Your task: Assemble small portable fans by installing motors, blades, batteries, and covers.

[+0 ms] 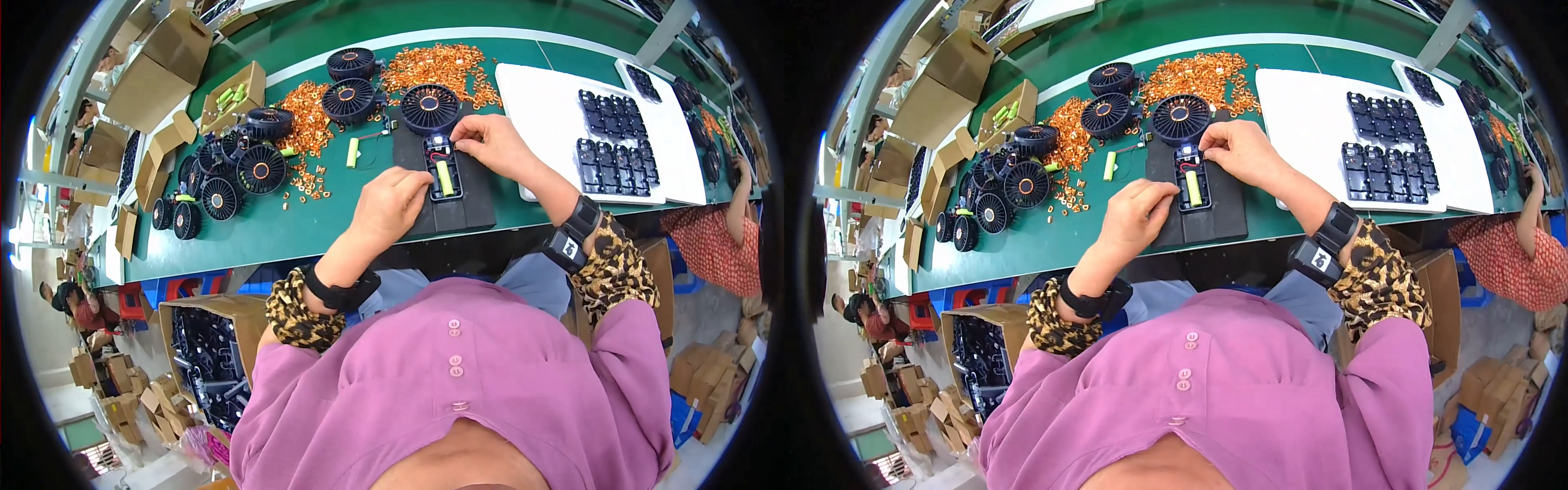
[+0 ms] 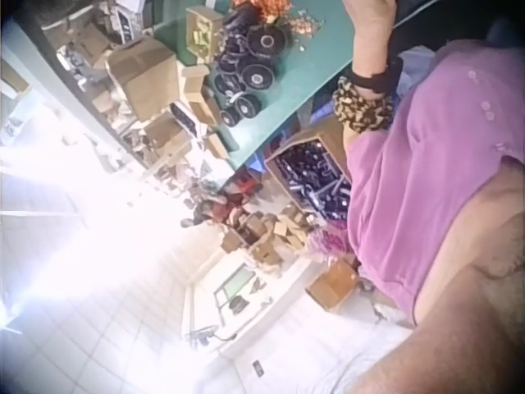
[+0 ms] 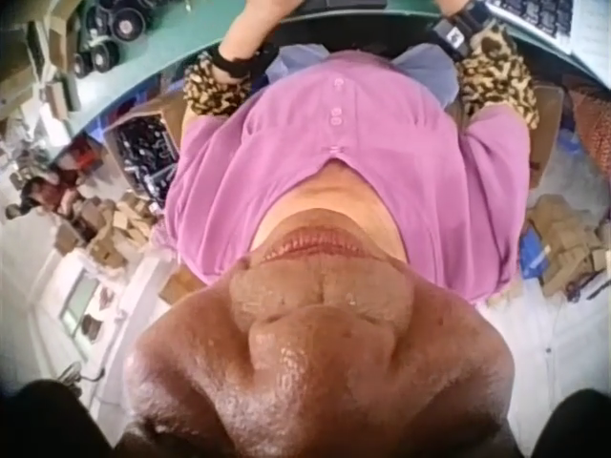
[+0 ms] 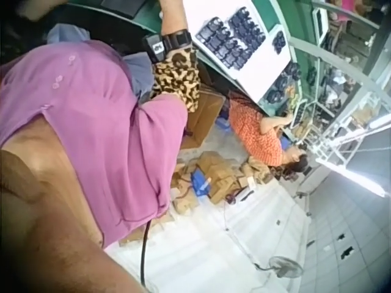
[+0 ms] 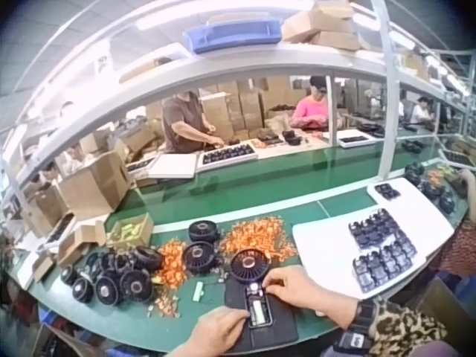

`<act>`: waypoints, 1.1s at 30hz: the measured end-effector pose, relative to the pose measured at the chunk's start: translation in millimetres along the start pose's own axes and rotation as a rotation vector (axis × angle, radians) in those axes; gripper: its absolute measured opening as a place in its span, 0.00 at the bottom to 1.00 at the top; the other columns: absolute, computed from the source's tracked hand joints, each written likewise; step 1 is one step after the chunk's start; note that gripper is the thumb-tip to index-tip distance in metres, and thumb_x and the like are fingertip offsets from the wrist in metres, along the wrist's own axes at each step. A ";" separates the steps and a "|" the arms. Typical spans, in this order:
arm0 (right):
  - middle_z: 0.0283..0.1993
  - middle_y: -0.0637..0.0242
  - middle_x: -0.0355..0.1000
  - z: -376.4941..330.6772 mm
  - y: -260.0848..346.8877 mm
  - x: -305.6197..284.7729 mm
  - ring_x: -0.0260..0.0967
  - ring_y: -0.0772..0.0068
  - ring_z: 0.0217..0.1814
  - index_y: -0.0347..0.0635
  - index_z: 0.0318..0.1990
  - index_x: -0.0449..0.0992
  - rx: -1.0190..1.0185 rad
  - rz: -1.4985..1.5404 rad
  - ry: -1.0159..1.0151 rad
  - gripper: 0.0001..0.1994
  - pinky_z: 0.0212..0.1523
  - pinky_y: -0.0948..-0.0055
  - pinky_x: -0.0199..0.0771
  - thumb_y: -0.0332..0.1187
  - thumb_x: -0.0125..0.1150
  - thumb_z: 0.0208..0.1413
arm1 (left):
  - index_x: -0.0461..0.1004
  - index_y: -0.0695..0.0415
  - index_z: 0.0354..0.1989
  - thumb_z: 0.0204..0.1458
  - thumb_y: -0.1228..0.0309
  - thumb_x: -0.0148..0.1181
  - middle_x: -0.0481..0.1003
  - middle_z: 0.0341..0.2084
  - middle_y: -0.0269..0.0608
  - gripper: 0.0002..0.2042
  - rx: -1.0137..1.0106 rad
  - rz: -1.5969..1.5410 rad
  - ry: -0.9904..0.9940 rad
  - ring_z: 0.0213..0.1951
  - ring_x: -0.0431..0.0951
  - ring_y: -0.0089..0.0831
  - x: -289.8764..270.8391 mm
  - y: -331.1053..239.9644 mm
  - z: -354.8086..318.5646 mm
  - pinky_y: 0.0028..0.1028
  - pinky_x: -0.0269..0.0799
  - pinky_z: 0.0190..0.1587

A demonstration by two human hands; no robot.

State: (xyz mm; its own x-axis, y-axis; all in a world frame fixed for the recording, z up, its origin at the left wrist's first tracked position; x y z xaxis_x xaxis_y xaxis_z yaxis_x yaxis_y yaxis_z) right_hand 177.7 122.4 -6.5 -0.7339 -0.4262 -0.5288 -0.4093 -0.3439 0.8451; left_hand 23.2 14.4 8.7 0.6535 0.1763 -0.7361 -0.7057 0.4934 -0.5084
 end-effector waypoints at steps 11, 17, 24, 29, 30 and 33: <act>0.25 0.57 0.73 10.7 13.8 1.2 0.72 0.68 0.28 0.34 0.30 0.76 -0.116 -0.237 0.060 0.04 0.32 0.73 0.71 0.24 0.59 0.45 | 0.73 0.58 0.28 0.39 0.79 0.61 0.72 0.29 0.38 0.06 0.034 0.085 -0.082 0.35 0.71 0.38 1.0 1.2 -7.6 0.31 0.70 0.36; 0.26 0.55 0.72 10.9 19.8 2.5 0.73 0.60 0.31 0.35 0.27 0.74 -0.080 -0.377 0.050 0.02 0.33 0.67 0.71 0.23 0.59 0.43 | 0.70 0.58 0.25 0.39 0.79 0.57 0.70 0.27 0.40 0.04 0.093 0.279 0.033 0.34 0.70 0.37 2.8 -11.7 -2.7 0.31 0.71 0.36; 0.32 0.55 0.70 -1.9 15.6 4.4 0.69 0.51 0.38 0.36 0.29 0.75 -0.160 -0.460 -0.017 0.04 0.40 0.60 0.70 0.25 0.56 0.46 | 0.68 0.59 0.25 0.42 0.79 0.53 0.72 0.29 0.41 0.02 -0.129 0.450 0.166 0.38 0.72 0.39 4.4 2.2 9.1 0.34 0.71 0.32; 0.43 0.56 0.68 -29.5 17.9 8.9 0.66 0.54 0.46 0.33 0.43 0.73 -0.260 -0.339 -0.181 0.14 0.48 0.64 0.68 0.20 0.52 0.46 | 0.77 0.58 0.25 0.41 0.70 0.64 0.70 0.38 0.46 0.06 -0.411 -0.110 -0.180 0.44 0.69 0.40 5.7 54.3 21.6 0.34 0.63 0.48; 0.43 0.56 0.68 -32.6 17.5 11.3 0.66 0.54 0.46 0.33 0.43 0.73 -0.263 -0.335 -0.181 0.14 0.48 0.64 0.68 0.20 0.52 0.46 | 0.77 0.58 0.25 0.41 0.70 0.64 0.70 0.38 0.46 0.06 -0.412 -0.106 -0.181 0.44 0.69 0.40 11.7 60.6 19.6 0.34 0.63 0.48; 0.45 0.58 0.67 -39.9 15.3 15.9 0.62 0.57 0.49 0.32 0.45 0.72 -0.350 -0.478 -0.197 0.19 0.51 0.67 0.66 0.16 0.51 0.41 | 0.78 0.59 0.28 0.43 0.71 0.63 0.69 0.42 0.45 0.06 -0.519 -0.163 -0.177 0.49 0.67 0.35 25.8 70.5 20.0 0.31 0.61 0.53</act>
Point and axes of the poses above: each hand's wrist, its own z-axis towards the middle knuckle, its own x-axis out of the palm, y = z × x, the point moved 5 cm from there along z, towards the middle knuckle
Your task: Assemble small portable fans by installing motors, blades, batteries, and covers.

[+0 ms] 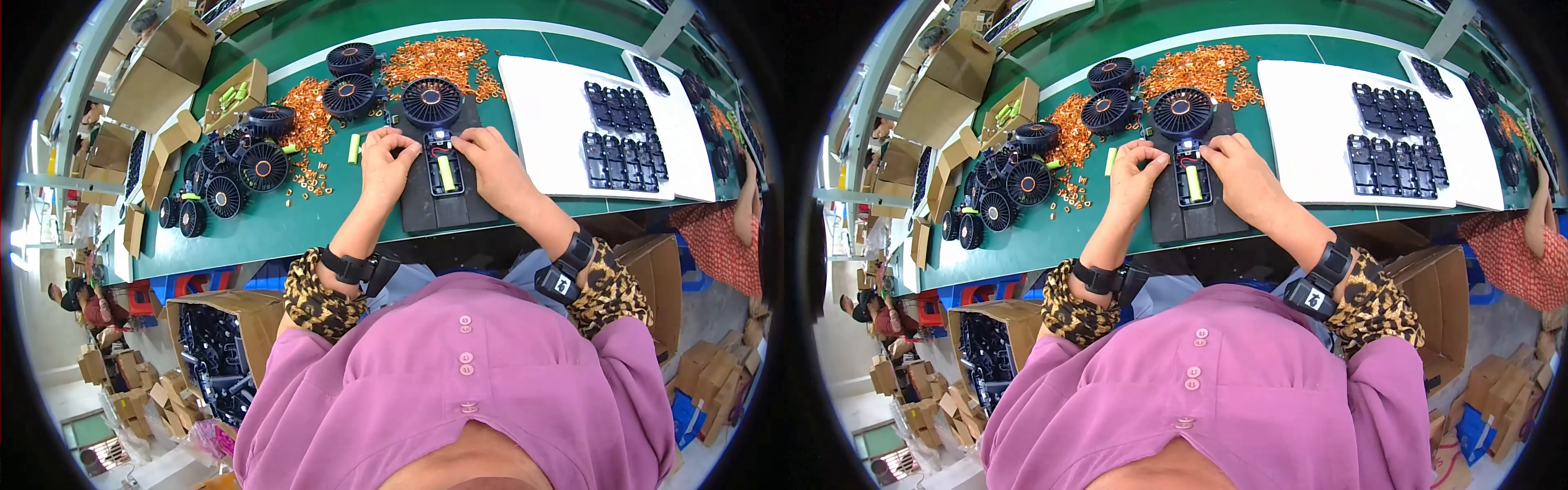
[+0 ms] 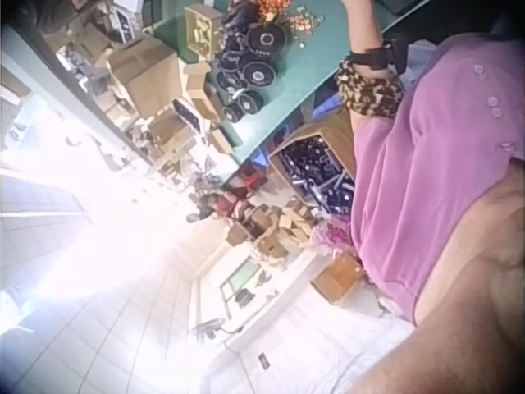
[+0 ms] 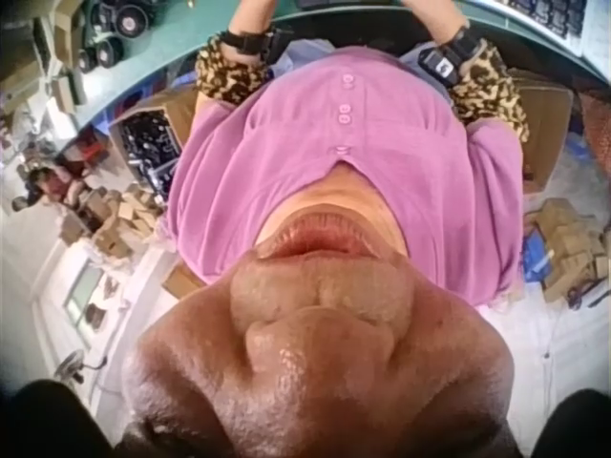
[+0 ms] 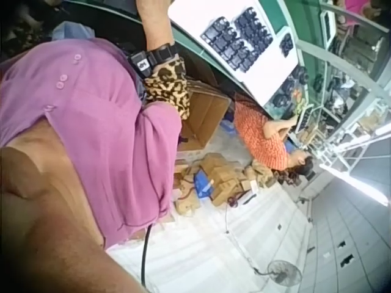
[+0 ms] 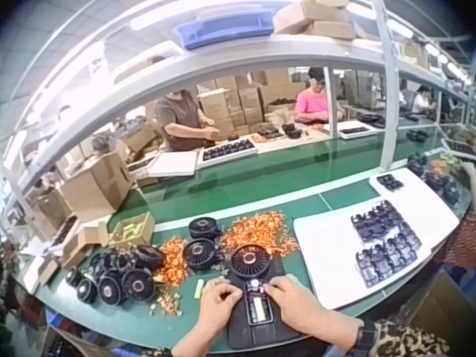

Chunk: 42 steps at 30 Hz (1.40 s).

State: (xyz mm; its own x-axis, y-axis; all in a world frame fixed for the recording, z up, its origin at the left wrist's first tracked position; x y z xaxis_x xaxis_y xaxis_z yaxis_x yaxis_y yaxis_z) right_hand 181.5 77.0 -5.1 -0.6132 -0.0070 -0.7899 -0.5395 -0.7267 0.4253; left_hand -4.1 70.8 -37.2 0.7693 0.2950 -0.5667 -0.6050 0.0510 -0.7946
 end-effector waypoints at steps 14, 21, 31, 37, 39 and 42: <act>0.44 0.56 0.66 -3.6 1.5 -1.8 0.62 0.56 0.48 0.29 0.45 0.71 -0.012 0.015 -0.060 0.18 0.51 0.67 0.66 0.17 0.50 0.41 | 0.78 0.60 0.28 0.43 0.71 0.64 0.69 0.41 0.45 0.07 -0.087 -0.147 -0.024 0.50 0.66 0.35 9.2 1.3 -0.7 0.30 0.59 0.54; 0.44 0.56 0.66 -2.5 0.5 -1.4 0.62 0.56 0.48 0.29 0.45 0.71 -0.013 0.007 -0.079 0.18 0.51 0.67 0.65 0.18 0.50 0.42 | 0.77 0.58 0.26 0.42 0.69 0.64 0.68 0.43 0.46 0.06 -0.047 -0.042 -0.049 0.51 0.63 0.40 11.7 -4.5 -2.8 0.35 0.58 0.54; 0.45 0.51 0.67 -5.2 -2.5 -0.9 0.63 0.51 0.46 0.29 0.49 0.67 -0.034 0.068 -0.157 0.20 0.49 0.62 0.65 0.20 0.49 0.44 | 0.72 0.56 0.32 0.44 0.73 0.59 0.69 0.37 0.47 0.07 0.348 0.277 -0.141 0.45 0.67 0.44 9.4 -29.6 -3.5 0.40 0.61 0.48; 0.41 0.53 0.69 -42.6 -8.4 -22.1 0.66 0.52 0.44 0.35 0.52 0.66 0.025 0.205 -0.251 0.21 0.45 0.63 0.68 0.20 0.52 0.46 | 0.75 0.63 0.33 0.50 0.74 0.55 0.75 0.29 0.48 0.06 0.464 0.005 0.185 0.32 0.76 0.42 31.8 -115.3 38.1 0.34 0.70 0.37; 0.38 0.55 0.70 -63.2 -13.2 -35.5 0.68 0.54 0.41 0.37 0.50 0.68 0.052 0.223 -0.246 0.19 0.42 0.64 0.70 0.20 0.54 0.47 | 0.78 0.61 0.31 0.48 0.67 0.55 0.76 0.26 0.51 0.10 0.499 0.109 0.462 0.31 0.77 0.45 74.9 -154.0 52.9 0.34 0.72 0.35; 0.29 0.57 0.70 -84.1 -24.3 -45.9 0.69 0.56 0.32 0.39 0.44 0.73 0.130 0.234 -0.256 0.12 0.34 0.63 0.70 0.24 0.56 0.50 | 0.79 0.61 0.31 0.46 0.67 0.58 0.77 0.26 0.49 0.10 0.657 0.155 0.588 0.29 0.79 0.39 150.1 -170.2 78.9 0.30 0.72 0.35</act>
Point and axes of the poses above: each hand's wrist, its own z-axis towards the middle knuckle, its own x-axis out of the palm, y = z × x, the point moved 5 cm from there along z, towards the middle knuckle
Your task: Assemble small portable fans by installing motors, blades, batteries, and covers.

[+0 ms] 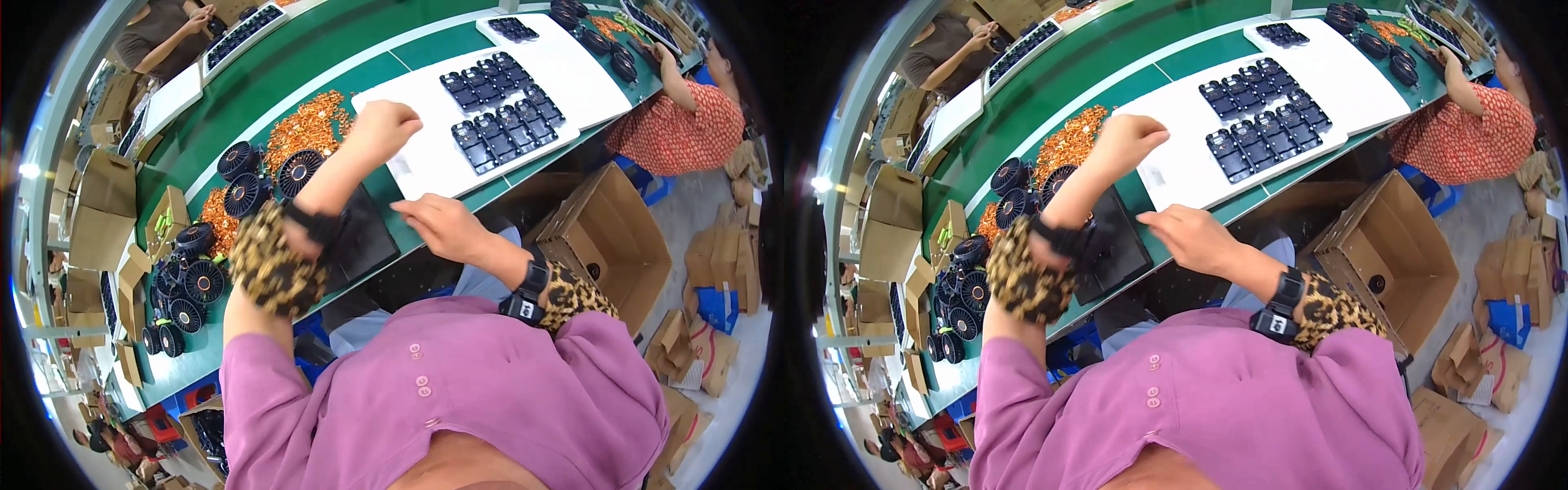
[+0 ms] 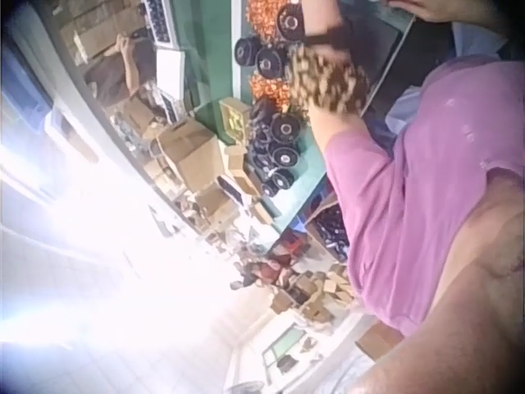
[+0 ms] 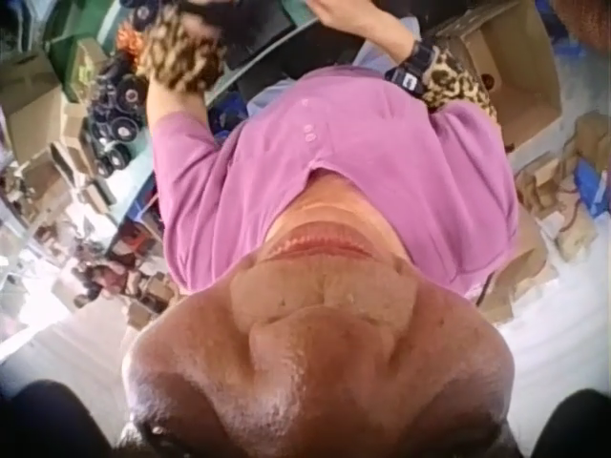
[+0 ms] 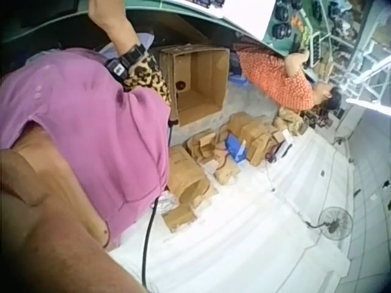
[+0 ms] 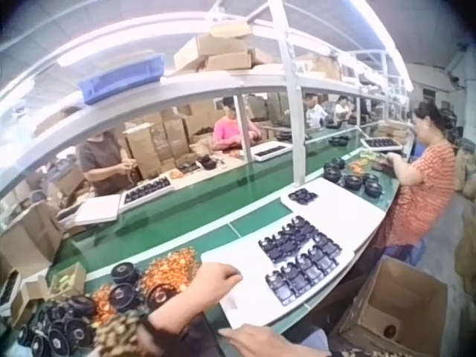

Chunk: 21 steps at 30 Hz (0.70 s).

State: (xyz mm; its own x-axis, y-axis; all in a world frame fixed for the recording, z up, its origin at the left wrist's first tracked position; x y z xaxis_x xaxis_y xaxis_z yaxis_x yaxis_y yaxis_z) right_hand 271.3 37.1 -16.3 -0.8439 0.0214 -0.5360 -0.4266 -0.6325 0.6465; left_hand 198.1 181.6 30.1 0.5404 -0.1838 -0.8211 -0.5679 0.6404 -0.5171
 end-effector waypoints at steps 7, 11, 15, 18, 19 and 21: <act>0.28 0.57 0.72 -23.8 4.6 -73.6 0.71 0.59 0.29 0.35 0.39 0.74 0.055 -0.070 -0.175 0.10 0.30 0.68 0.71 0.20 0.57 0.46 | 0.81 0.55 0.28 0.40 0.63 0.64 0.78 0.25 0.47 0.10 -0.041 0.242 0.268 0.31 0.79 0.40 78.0 -8.1 71.8 0.33 0.74 0.37; 0.31 0.57 0.74 -28.4 -6.1 -106.4 0.73 0.67 0.29 0.35 0.41 0.74 0.115 -0.109 -0.368 0.11 0.31 0.74 0.71 0.19 0.55 0.50 | 0.80 0.55 0.28 0.40 0.66 0.62 0.78 0.26 0.48 0.08 -0.032 0.274 0.321 0.32 0.78 0.41 82.1 -4.0 71.4 0.35 0.73 0.38; 0.41 0.65 0.74 -21.6 -38.4 -123.4 0.70 0.77 0.37 0.35 0.44 0.72 0.397 0.269 -0.612 0.09 0.38 0.80 0.68 0.25 0.51 0.57 | 0.79 0.56 0.28 0.41 0.70 0.59 0.77 0.25 0.47 0.06 0.178 0.182 0.139 0.32 0.77 0.45 29.5 -10.9 49.2 0.37 0.72 0.37; 0.42 0.65 0.72 -0.2 -42.6 -93.1 0.68 0.78 0.42 0.36 0.42 0.72 0.602 0.797 -0.333 0.10 0.38 0.81 0.66 0.34 0.51 0.60 | 0.77 0.56 0.27 0.43 0.70 0.59 0.76 0.24 0.45 0.05 0.201 0.115 0.003 0.31 0.76 0.44 -18.7 -34.8 10.7 0.37 0.72 0.35; 0.41 0.66 0.72 4.8 -42.0 -73.3 0.70 0.77 0.42 0.38 0.43 0.71 0.593 1.100 -0.140 0.10 0.39 0.79 0.69 0.34 0.53 0.59 | 0.76 0.58 0.27 0.44 0.72 0.60 0.74 0.24 0.44 0.04 0.287 0.105 -0.110 0.29 0.76 0.42 -39.3 -40.4 -8.4 0.34 0.71 0.32; 0.40 0.66 0.72 17.2 -24.7 -40.2 0.71 0.74 0.41 0.39 0.42 0.70 0.636 1.274 0.050 0.08 0.39 0.76 0.73 0.32 0.55 0.58 | 0.73 0.60 0.28 0.44 0.75 0.61 0.71 0.22 0.42 0.04 0.359 0.041 -0.270 0.25 0.74 0.38 -67.5 -43.1 -42.0 0.30 0.69 0.28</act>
Point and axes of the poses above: each hand's wrist, its own z-axis towards the middle knuckle, its own x-axis out of the palm, y = z × x, the point moved 5 cm from there along z, towards the middle knuckle
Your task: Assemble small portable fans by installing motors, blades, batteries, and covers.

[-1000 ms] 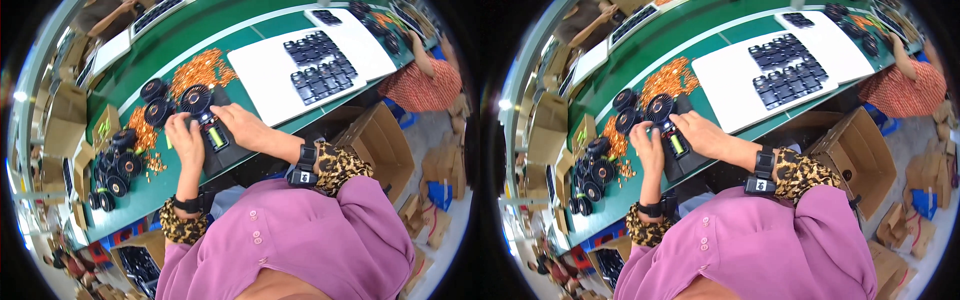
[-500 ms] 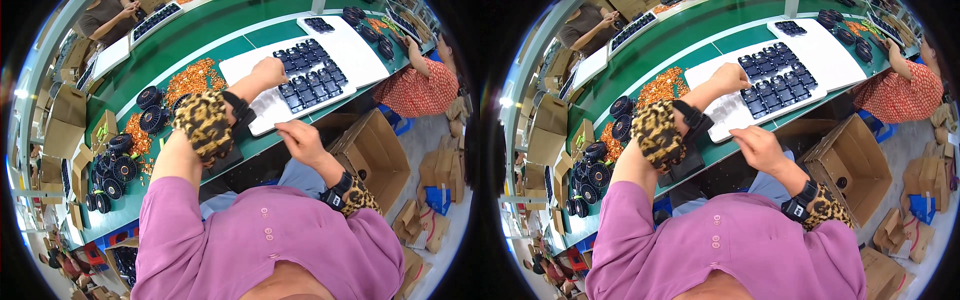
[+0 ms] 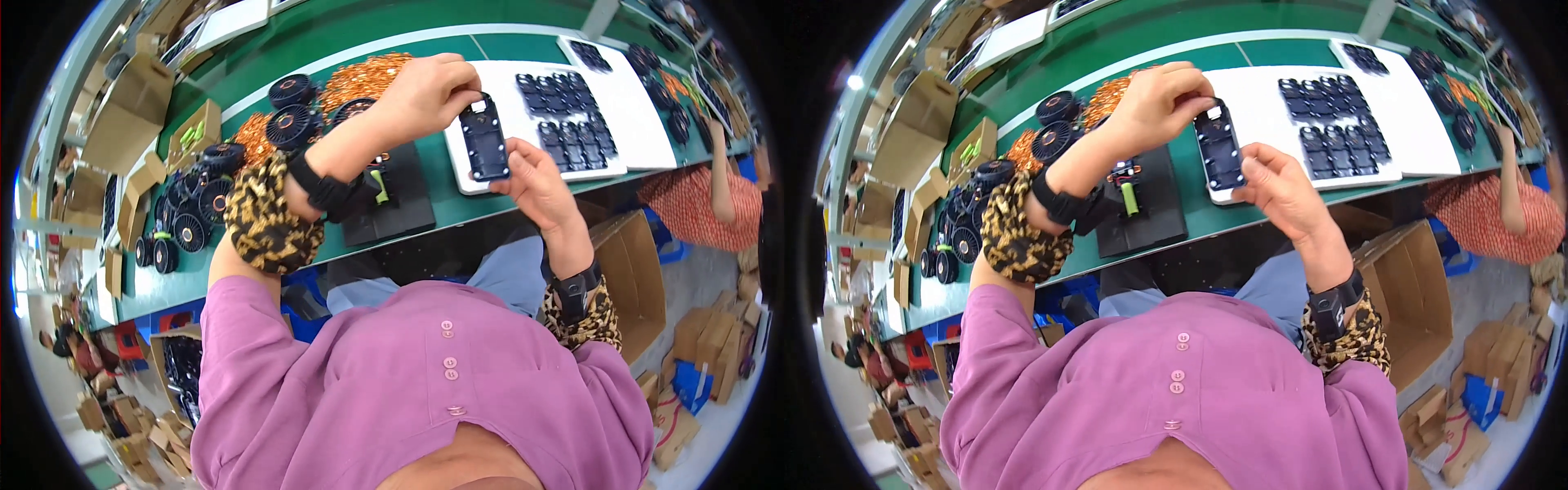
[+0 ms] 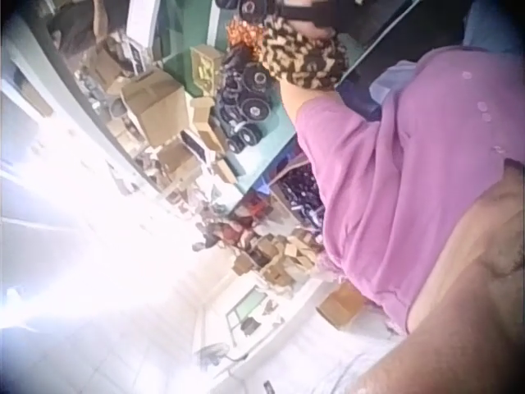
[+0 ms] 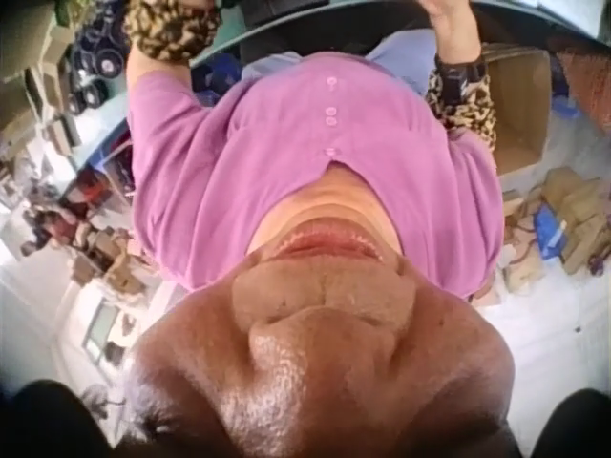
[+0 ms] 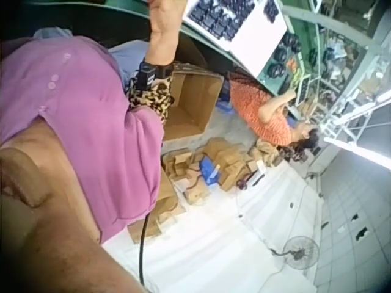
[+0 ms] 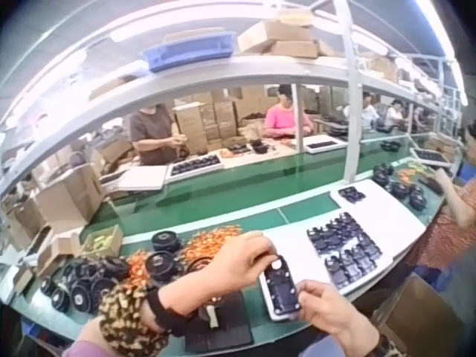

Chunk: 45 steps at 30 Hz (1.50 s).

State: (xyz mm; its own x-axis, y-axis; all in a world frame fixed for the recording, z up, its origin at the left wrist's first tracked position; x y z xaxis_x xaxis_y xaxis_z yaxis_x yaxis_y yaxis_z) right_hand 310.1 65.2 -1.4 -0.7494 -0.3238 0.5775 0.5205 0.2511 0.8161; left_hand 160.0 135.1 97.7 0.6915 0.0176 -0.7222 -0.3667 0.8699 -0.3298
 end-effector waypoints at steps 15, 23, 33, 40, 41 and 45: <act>0.46 0.52 0.65 48.2 -51.0 116.1 0.70 0.54 0.43 0.40 0.54 0.66 -0.248 -1.439 -0.032 0.30 0.43 0.64 0.72 0.39 0.64 0.40 | 0.73 0.60 0.34 0.45 0.76 0.59 0.74 0.32 0.44 0.07 -0.606 0.067 -0.202 0.36 0.74 0.42 -46.0 12.5 -213.5 0.34 0.70 0.39; 0.48 0.48 0.64 63.1 -66.6 131.5 0.69 0.49 0.46 0.31 0.51 0.69 -0.255 -1.642 -0.037 0.29 0.48 0.61 0.71 0.41 0.63 0.42 | 0.73 0.59 0.34 0.44 0.78 0.59 0.74 0.33 0.43 0.08 -0.574 0.102 -0.268 0.39 0.73 0.42 -42.5 5.9 -223.5 0.35 0.70 0.42; 0.47 0.47 0.64 65.7 -78.2 143.8 0.71 0.49 0.40 0.25 0.49 0.68 -0.325 -1.826 0.051 0.28 0.41 0.62 0.74 0.41 0.63 0.46 | 0.74 0.59 0.34 0.42 0.81 0.59 0.75 0.33 0.41 0.09 -0.571 0.100 -0.300 0.39 0.75 0.40 -41.0 5.5 -227.5 0.32 0.71 0.41; 0.42 0.49 0.64 66.5 -87.7 144.4 0.72 0.50 0.32 0.26 0.44 0.69 -0.369 -1.952 0.109 0.17 0.34 0.58 0.74 0.35 0.54 0.54 | 0.74 0.60 0.34 0.46 0.84 0.50 0.75 0.31 0.45 0.10 -0.556 0.149 -0.271 0.37 0.75 0.41 -48.3 8.4 -216.7 0.33 0.71 0.40; 0.41 0.50 0.65 69.0 -87.1 143.8 0.71 0.50 0.31 0.27 0.43 0.70 -0.399 -1.961 0.132 0.16 0.33 0.58 0.74 0.34 0.54 0.55 | 0.73 0.60 0.34 0.46 0.84 0.49 0.74 0.31 0.46 0.09 -0.589 0.091 -0.286 0.37 0.74 0.43 -51.5 11.4 -212.8 0.35 0.71 0.40; 0.39 0.54 0.67 77.6 -69.4 140.7 0.71 0.52 0.37 0.33 0.44 0.72 -0.489 -1.878 0.107 0.14 0.37 0.59 0.73 0.33 0.53 0.54 | 0.73 0.60 0.37 0.48 0.83 0.48 0.74 0.32 0.47 0.10 -0.531 0.102 -0.370 0.38 0.75 0.43 -67.9 20.0 -191.0 0.34 0.71 0.41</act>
State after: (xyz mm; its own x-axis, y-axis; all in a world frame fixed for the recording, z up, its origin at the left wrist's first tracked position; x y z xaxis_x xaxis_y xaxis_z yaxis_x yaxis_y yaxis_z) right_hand 136.8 73.1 21.7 -0.3844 0.1152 -0.9160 -0.7225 -0.6552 0.2208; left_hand -13.2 57.2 24.0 0.7707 0.3378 -0.5402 -0.6337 0.4952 -0.5943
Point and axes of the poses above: each hand's wrist, its own z-axis towards the middle knuckle, its own x-axis out of the palm, y = z × x, the point moved 5 cm from there along z, towards the middle knuckle
